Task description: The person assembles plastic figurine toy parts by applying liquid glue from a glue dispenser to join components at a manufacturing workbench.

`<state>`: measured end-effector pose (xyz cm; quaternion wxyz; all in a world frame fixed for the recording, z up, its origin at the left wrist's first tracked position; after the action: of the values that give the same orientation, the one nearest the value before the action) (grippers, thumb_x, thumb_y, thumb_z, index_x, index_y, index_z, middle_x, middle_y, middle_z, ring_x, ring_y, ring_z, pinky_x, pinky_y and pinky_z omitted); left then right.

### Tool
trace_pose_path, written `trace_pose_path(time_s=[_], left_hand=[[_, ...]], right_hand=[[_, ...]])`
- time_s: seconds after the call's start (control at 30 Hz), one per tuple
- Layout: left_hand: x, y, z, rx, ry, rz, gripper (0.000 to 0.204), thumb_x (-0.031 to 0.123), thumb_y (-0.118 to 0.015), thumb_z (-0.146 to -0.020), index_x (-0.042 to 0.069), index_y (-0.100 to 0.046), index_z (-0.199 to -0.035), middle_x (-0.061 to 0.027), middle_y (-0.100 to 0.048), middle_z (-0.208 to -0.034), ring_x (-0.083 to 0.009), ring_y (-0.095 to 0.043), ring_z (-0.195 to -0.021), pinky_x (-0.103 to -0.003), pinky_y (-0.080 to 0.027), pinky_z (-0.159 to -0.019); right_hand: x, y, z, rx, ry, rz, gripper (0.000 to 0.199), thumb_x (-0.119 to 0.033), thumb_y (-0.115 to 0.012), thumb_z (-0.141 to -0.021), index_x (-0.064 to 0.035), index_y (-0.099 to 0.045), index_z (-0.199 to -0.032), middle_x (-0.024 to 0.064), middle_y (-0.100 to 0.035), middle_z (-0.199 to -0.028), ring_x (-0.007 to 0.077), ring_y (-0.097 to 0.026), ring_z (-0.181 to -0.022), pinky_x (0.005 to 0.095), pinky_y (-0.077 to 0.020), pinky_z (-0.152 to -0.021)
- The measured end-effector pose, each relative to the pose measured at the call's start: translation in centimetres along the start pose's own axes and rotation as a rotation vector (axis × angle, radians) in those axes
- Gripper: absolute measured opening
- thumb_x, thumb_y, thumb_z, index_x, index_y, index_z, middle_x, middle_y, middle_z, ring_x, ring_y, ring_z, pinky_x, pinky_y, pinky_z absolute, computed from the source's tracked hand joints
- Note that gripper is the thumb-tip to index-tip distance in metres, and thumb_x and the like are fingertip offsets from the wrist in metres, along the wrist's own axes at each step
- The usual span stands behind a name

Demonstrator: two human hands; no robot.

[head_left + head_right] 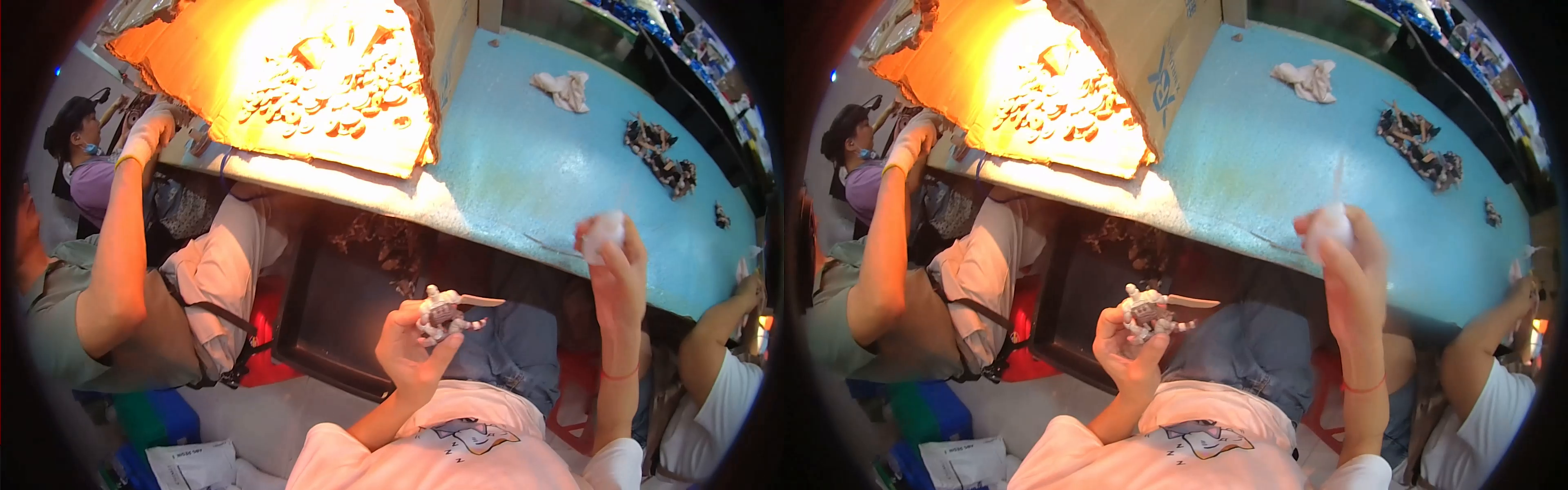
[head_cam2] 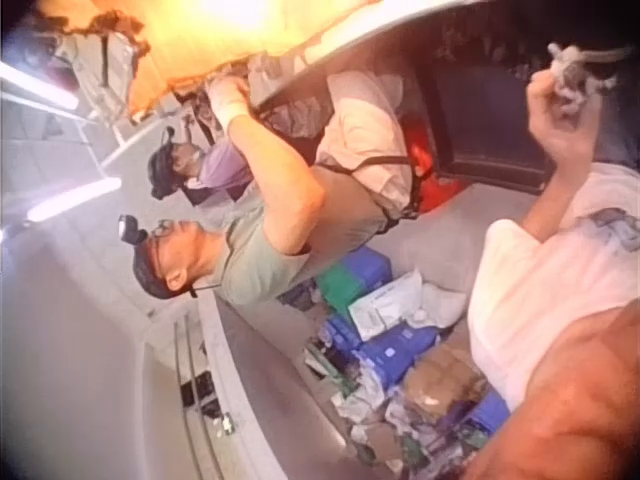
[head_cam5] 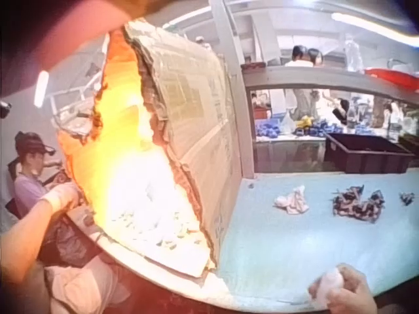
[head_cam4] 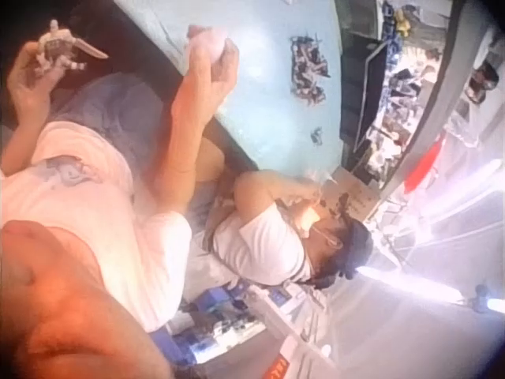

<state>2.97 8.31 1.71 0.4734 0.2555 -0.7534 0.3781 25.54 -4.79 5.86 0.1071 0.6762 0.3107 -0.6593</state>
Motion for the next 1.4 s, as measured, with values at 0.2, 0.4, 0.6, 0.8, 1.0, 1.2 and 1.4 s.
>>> trace_pose_path(time_s=[0.2,0.4,0.6,0.8,1.0,1.2,1.4], left_hand=[[-0.9,3.7,0.0,0.141,0.099,0.070,0.036,-0.013,-0.063,-0.070,-0.001,-0.047,-0.100,-0.0118,-0.055,-0.098,-0.0174,-0.059,-0.087,-0.027,-0.051,-0.071],[-0.4,4.9,-0.2,0.187,0.073,0.095,0.037,-0.012,-0.062,-0.072,0.001,-0.046,-0.102,-0.0114,-0.055,-0.097,-0.0155,-0.060,-0.081,-0.023,-0.054,-0.054],[0.0,7.4,-0.2,0.237,0.056,0.056,0.038,-0.011,-0.063,-0.072,0.001,-0.046,-0.103,-0.0125,-0.055,-0.099,-0.0166,-0.061,-0.082,-0.023,-0.054,-0.056],[-0.8,8.4,-0.5,0.255,0.063,0.073,0.036,-0.007,-0.064,-0.073,0.001,-0.044,-0.101,-0.0115,-0.054,-0.095,-0.0162,-0.060,-0.078,-0.024,-0.054,-0.054],[-0.5,9.7,-0.1,0.298,0.079,0.086,0.036,-0.007,-0.063,-0.073,0.002,-0.044,-0.102,-0.0121,-0.055,-0.095,-0.0172,-0.061,-0.079,-0.024,-0.053,-0.054],[0.5,11.2,0.8,0.323,0.057,0.127,0.037,-0.005,-0.064,-0.074,0.002,-0.044,-0.104,-0.0126,-0.056,-0.095,-0.0171,-0.060,-0.077,-0.024,-0.053,-0.054],[0.6,12.7,1.2,0.335,0.078,0.072,0.037,-0.005,-0.064,-0.074,0.002,-0.044,-0.105,-0.0124,-0.056,-0.095,-0.0163,-0.060,-0.078,-0.024,-0.053,-0.055]], right_hand=[[2.1,-5.2,-8.7,-0.143,0.030,0.285,0.029,-0.011,-0.065,-0.076,0.0019,-0.054,-0.100,0.0067,-0.059,-0.092,0.0116,-0.055,-0.087,0.0249,-0.0429,-0.078],[5.6,-8.1,-15.1,-0.223,0.186,0.493,0.033,-0.006,-0.065,-0.075,0.0013,-0.052,-0.105,0.0089,-0.060,-0.093,0.0129,-0.057,-0.089,0.0251,-0.0459,-0.073],[1.5,-7.2,-10.9,-0.022,0.446,0.717,0.036,-0.002,-0.063,-0.076,-0.0046,-0.053,-0.111,0.0048,-0.061,-0.095,0.0141,-0.058,-0.085,0.0233,-0.0455,-0.069],[-1.6,-14.2,-2.4,-0.393,0.539,0.916,0.031,0.004,-0.058,-0.076,-0.0036,-0.056,-0.105,0.0099,-0.060,-0.091,0.0207,-0.060,-0.083,0.0269,-0.0475,-0.068],[-0.1,-26.5,-5.9,-0.580,0.891,1.291,0.011,0.006,-0.049,-0.070,0.0013,-0.053,-0.079,0.0179,-0.055,-0.078,0.0350,-0.056,-0.071,0.0428,-0.0457,-0.062],[3.6,-29.7,-15.0,-0.370,0.761,1.405,0.020,-0.014,-0.048,-0.083,0.0027,-0.055,-0.076,0.0230,-0.056,-0.070,0.0362,-0.055,-0.061,0.0421,-0.0428,-0.056],[6.2,-29.4,-17.4,-0.342,0.726,1.153,0.022,-0.018,-0.046,-0.083,-0.0010,-0.056,-0.074,0.0202,-0.059,-0.071,0.0338,-0.058,-0.062,0.0422,-0.0466,-0.056]])
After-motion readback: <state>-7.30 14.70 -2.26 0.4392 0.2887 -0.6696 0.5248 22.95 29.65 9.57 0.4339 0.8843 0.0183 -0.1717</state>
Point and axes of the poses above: each hand's wrist, its own z-axis away from the middle knuckle, its own y-axis out of the back of the hand, x = y × z, the point moved 10 cm from there along -z, towards the middle knuckle
